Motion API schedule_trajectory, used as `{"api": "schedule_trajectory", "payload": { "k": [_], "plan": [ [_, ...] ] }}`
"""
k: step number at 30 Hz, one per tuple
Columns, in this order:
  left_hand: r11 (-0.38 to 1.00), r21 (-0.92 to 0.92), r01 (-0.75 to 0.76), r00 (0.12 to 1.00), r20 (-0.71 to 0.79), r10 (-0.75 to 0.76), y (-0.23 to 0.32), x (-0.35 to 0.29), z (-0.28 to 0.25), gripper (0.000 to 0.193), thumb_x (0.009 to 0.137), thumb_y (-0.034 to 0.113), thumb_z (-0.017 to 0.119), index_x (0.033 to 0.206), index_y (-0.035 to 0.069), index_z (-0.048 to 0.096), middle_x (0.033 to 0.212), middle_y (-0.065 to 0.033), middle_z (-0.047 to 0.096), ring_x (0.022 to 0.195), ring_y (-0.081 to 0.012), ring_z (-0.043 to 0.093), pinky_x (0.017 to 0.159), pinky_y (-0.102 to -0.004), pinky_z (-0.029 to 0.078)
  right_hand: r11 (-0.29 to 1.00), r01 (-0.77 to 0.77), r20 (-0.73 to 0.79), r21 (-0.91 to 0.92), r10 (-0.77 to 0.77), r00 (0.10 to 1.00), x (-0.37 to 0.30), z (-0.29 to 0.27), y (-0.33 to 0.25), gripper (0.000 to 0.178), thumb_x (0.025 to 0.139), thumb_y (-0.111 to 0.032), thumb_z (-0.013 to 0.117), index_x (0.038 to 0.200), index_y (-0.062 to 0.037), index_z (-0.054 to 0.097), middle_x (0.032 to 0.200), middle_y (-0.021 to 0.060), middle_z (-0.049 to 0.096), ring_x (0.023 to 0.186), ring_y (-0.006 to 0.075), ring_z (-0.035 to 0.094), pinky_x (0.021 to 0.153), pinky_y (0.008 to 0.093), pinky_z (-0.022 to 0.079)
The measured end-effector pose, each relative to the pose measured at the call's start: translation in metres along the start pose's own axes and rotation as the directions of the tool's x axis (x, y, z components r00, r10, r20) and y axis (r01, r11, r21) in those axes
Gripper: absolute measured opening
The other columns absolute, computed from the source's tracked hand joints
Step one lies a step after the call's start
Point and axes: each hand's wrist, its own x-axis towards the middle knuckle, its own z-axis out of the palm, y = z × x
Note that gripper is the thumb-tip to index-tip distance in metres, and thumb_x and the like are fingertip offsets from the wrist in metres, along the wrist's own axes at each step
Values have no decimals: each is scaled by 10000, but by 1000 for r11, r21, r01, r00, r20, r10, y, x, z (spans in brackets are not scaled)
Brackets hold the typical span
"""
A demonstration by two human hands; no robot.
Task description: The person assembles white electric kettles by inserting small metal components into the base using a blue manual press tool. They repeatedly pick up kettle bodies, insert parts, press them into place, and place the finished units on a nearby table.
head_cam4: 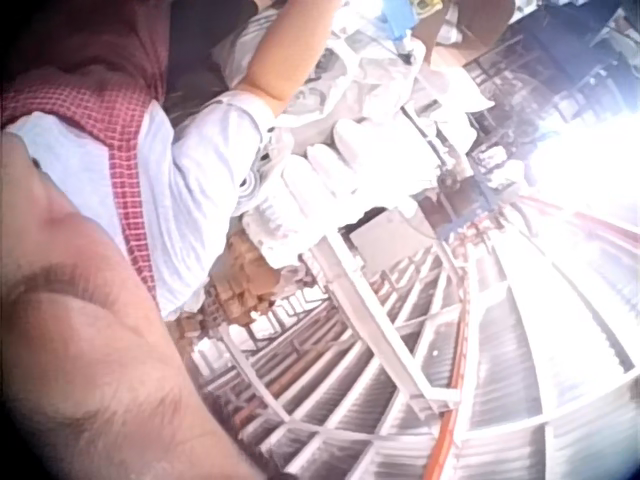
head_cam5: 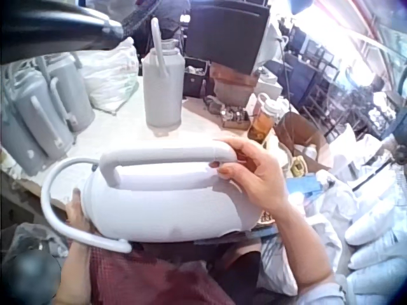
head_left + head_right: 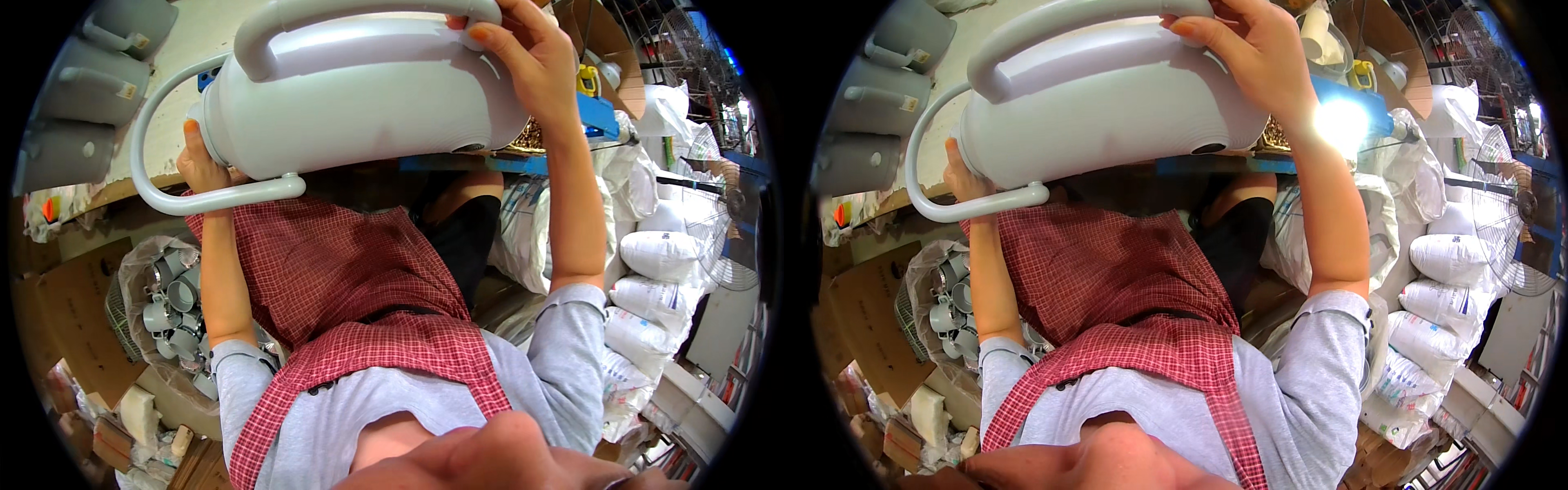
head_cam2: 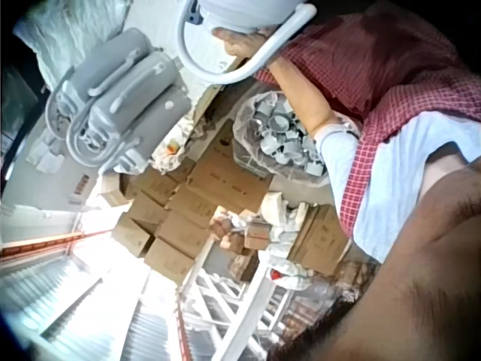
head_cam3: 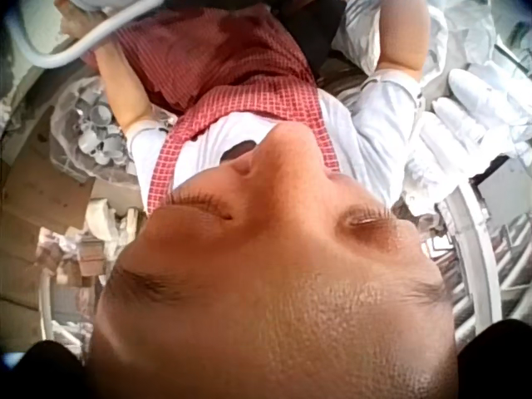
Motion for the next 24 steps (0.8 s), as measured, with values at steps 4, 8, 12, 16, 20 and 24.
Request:
{"api": "schedule_trajectory", "payload": {
  "k": [4,8,12,16,20,24],
  "plan": [
    [999,35,24,999,-35,-23,4,-1,2,532,1013,451,439,965,-31,661,839,-64,671,748,-128,623,649,-277,506,999,-53,-12,10,53,998,-1,3,-11,394,876,12,612,1261,29,532,1064,64,642,972,134,628,861,259,497],
    [998,-43,54,997,-48,-56,9,1,4,522,987,443,524,949,-53,681,843,-69,680,766,-117,611,708,-263,495,994,-12,12,105,11,1000,1,-4,2,385,887,-38,631,1256,21,538,1039,65,657,950,124,625,848,251,493],
    [997,-74,37,999,-31,-40,6,0,3,523,989,449,518,971,-50,671,882,-67,676,808,-123,608,744,-272,492,1000,-11,29,16,11,1000,1,-1,-3,385,879,-37,640,1248,22,546,1022,56,657,939,108,616,835,239,487],
    [998,-43,43,999,-18,-44,6,7,6,496,1008,432,463,1018,-32,637,914,-77,669,811,-144,634,707,-289,523,999,28,41,-15,-28,999,0,-2,-6,374,876,-33,637,1237,25,558,1018,49,656,926,99,612,840,237,486],
    [997,-57,48,998,-33,-50,-4,10,1,484,1021,423,429,1009,-16,634,897,-80,667,792,-150,645,677,-299,539,974,42,27,-223,-37,999,-4,3,-24,379,854,-54,655,1217,25,581,1049,72,666,950,129,624,861,262,483],
    [1000,4,16,999,-30,-16,8,-7,8,523,1028,442,394,1000,-20,637,851,-72,664,746,-154,641,659,-292,538,798,258,26,-545,-292,956,-7,0,-8,411,816,-104,686,1196,28,598,1093,139,667,1002,227,635,898,314,468]
  ]
}}
